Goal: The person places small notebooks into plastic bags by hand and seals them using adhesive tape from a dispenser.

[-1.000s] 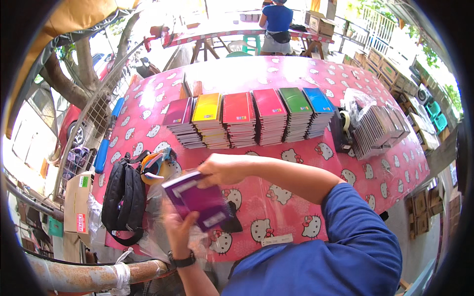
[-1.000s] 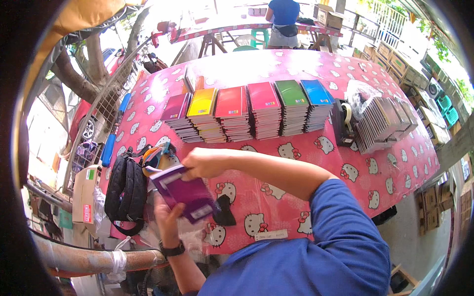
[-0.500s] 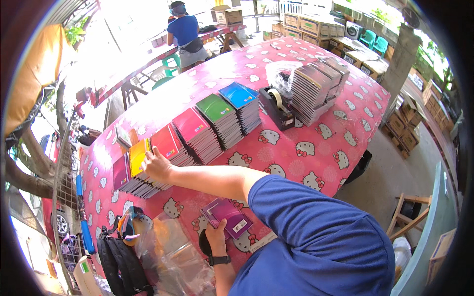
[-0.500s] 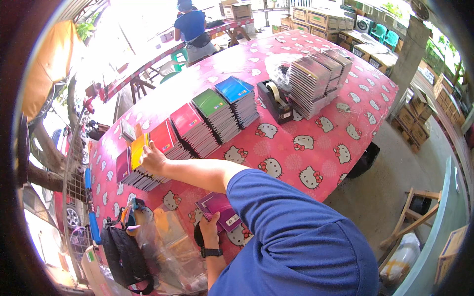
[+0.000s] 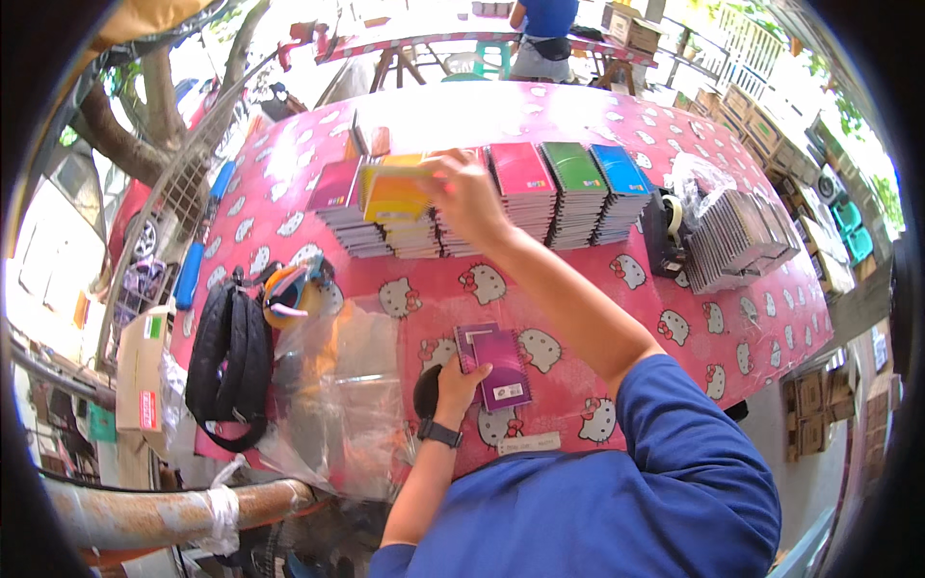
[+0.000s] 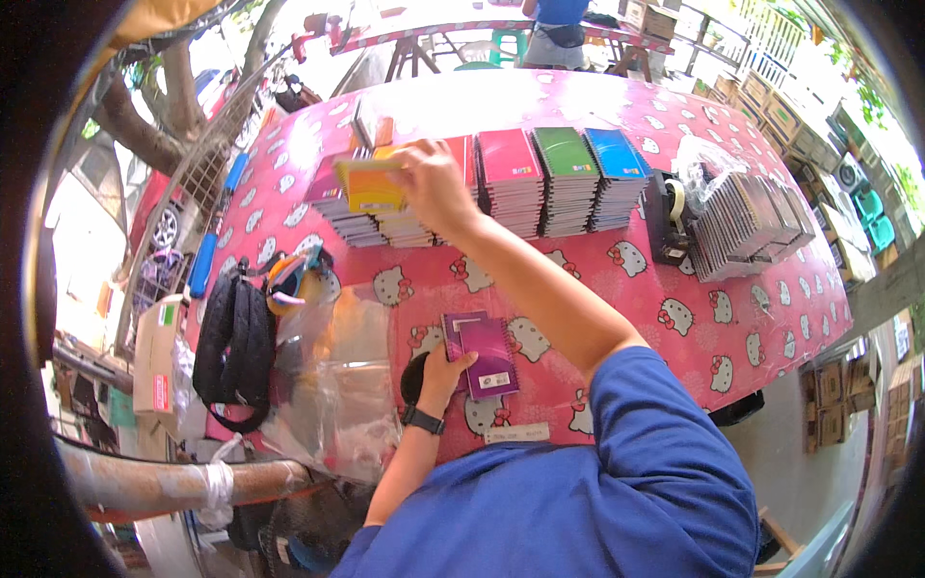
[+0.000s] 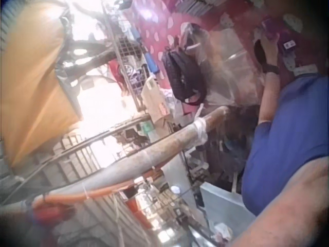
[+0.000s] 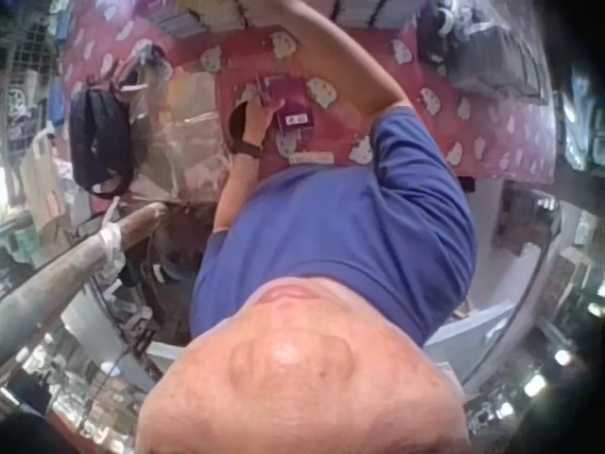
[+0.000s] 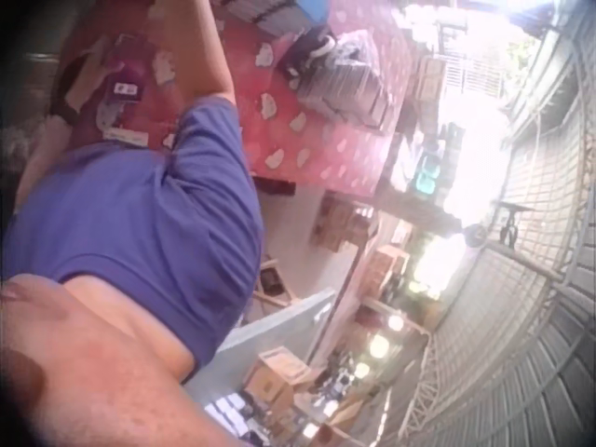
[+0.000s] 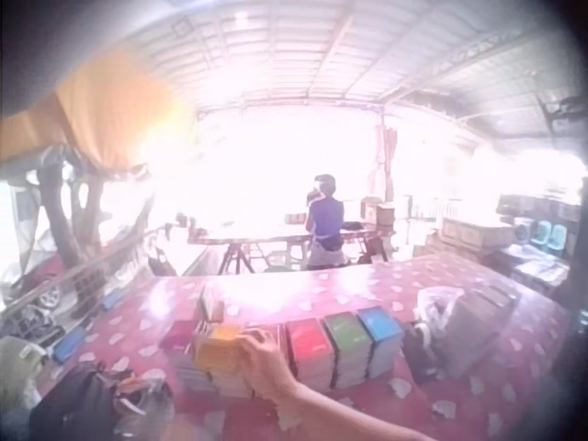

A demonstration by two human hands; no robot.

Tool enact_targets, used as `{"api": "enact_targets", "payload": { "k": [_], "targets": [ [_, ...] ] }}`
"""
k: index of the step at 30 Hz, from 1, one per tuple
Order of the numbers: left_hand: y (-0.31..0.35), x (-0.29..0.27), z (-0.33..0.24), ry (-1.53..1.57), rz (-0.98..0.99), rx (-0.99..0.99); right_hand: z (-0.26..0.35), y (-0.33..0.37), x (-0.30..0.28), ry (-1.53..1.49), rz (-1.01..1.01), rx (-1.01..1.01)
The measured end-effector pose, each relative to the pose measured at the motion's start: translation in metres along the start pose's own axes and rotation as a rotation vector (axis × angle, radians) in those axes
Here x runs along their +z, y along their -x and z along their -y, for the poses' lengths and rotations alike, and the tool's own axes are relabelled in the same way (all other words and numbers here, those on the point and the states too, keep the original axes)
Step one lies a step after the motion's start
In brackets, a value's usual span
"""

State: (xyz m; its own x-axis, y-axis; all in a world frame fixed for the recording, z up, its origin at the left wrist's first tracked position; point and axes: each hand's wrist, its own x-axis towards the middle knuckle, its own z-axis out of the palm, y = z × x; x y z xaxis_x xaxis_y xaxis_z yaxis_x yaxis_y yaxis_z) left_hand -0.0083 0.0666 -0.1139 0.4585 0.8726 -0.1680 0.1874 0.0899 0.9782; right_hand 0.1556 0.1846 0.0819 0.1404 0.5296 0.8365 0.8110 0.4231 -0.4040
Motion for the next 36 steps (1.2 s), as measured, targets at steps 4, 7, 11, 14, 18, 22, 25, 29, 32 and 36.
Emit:
{"api": "enact_targets", "payload": {
  "k": [4, 7, 11, 14, 18, 22, 25, 29, 32, 36],
  "targets": [
    [-0.003, 0.001, 0.008, 0.063, 0.003, 0.017, -0.006, 0.031, -0.081, -0.463, 0.535, 0.567],
    [-0.007, 0.002, 0.019, 0.319, -0.079, -0.101, -0.047, 0.098, -0.099, -0.84, 0.819, 1.073],
    [-0.004, 0.002, -0.003, 0.48, 0.125, -0.239, -0.065, 0.177, -0.09, -0.828, 0.982, 1.259],
    [-0.002, -0.001, -0.001, 0.203, 0.147, -0.088, -0.052, 0.192, -0.068, -0.542, 0.954, 1.214],
    [0.0, -0.003, 0.006, 0.201, 0.056, -0.047, -0.03, 0.132, -0.051, 0.106, 0.502, 0.337],
    [-0.003, 0.0, 0.007, 0.259, 0.084, -0.041, -0.048, 0.05, -0.03, 0.518, 0.156, 0.01],
    [-0.006, 0.001, 0.013, 0.178, 0.064, -0.029, -0.076, 0.045, -0.014, 0.849, 0.358, -0.06],
    [0.001, 0.001, 0.001, 0.141, 0.083, -0.003, -0.079, 0.046, -0.023, 0.769, 0.367, -0.248],
    [0.0, -0.002, 0.001, 0.11, 0.096, -0.082, -0.077, 0.043, -0.031, 0.608, 0.388, -0.252],
    [-0.002, -0.002, 0.0, 0.173, 0.108, -0.08, -0.076, 0.048, -0.031, 0.652, 0.356, -0.231]
  ]
}}
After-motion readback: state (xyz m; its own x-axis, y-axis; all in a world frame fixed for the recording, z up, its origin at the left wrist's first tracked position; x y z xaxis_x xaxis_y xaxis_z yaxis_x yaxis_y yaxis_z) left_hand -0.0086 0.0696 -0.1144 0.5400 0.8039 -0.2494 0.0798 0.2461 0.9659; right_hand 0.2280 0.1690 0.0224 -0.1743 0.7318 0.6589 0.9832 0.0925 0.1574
